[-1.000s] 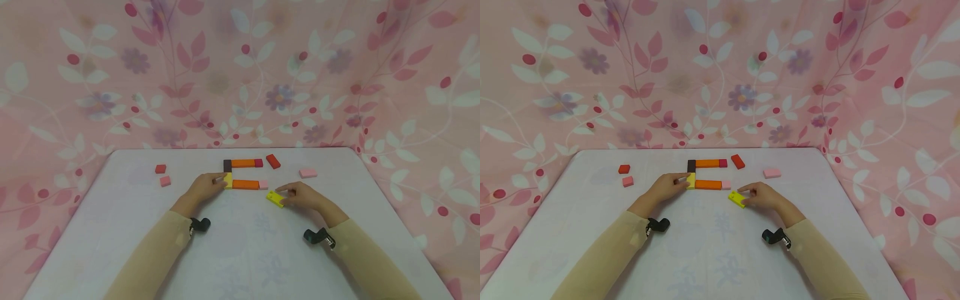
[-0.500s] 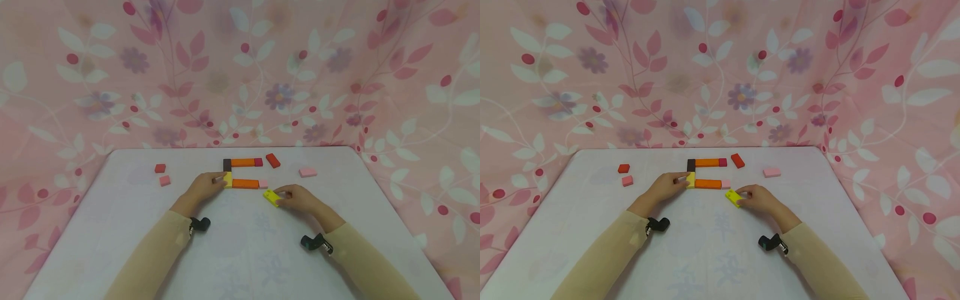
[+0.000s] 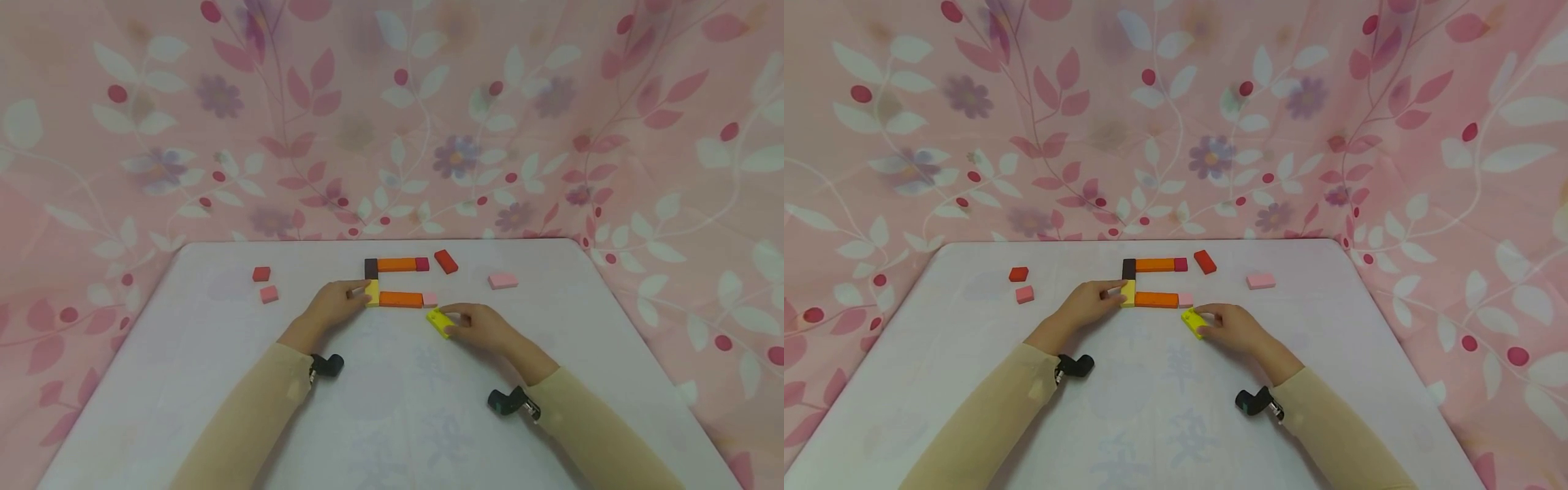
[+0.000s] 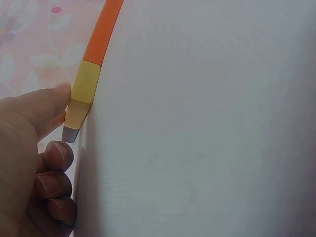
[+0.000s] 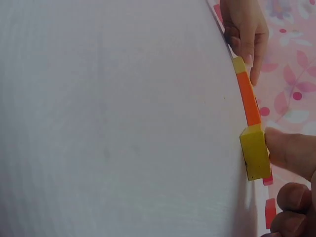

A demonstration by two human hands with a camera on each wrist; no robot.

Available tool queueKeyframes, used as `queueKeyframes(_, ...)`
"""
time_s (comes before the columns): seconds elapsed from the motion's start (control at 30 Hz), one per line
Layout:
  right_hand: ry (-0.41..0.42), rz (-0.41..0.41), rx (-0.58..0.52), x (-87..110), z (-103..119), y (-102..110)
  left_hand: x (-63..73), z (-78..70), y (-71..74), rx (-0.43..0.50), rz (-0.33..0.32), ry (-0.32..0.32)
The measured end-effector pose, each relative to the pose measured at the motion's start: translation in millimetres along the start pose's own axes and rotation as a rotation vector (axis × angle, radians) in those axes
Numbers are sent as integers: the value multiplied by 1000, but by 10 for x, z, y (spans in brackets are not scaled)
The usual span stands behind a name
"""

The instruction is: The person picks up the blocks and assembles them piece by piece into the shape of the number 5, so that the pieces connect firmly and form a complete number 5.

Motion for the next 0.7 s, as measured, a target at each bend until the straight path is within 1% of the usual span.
queueKeyframes(0.13, 65, 29, -10, -15, 11, -26, 13, -20, 13, 1, -4, -15)
queueKeyframes(0.23, 86, 44, -12, -26, 7, -39, 19, -30, 21, 2, -3, -17)
queueKeyframes(0.4, 74, 48, 3, -30, 4, -41, 18, -37, 23, 3, 3, -14)
queueKeyframes(0.7, 33, 16, 34, -29, 20, -26, -20, 3, -6, -16, 1, -17)
Point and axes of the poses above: each hand's wrist, its own x-axis away from the middle knuckle, its own y-axis out of the back of the hand, z = x × y, the point moved 10 cm from there along -x, towards the middle knuckle, and after that the axes turned 4 degrees about -z, right-handed, at the moved point
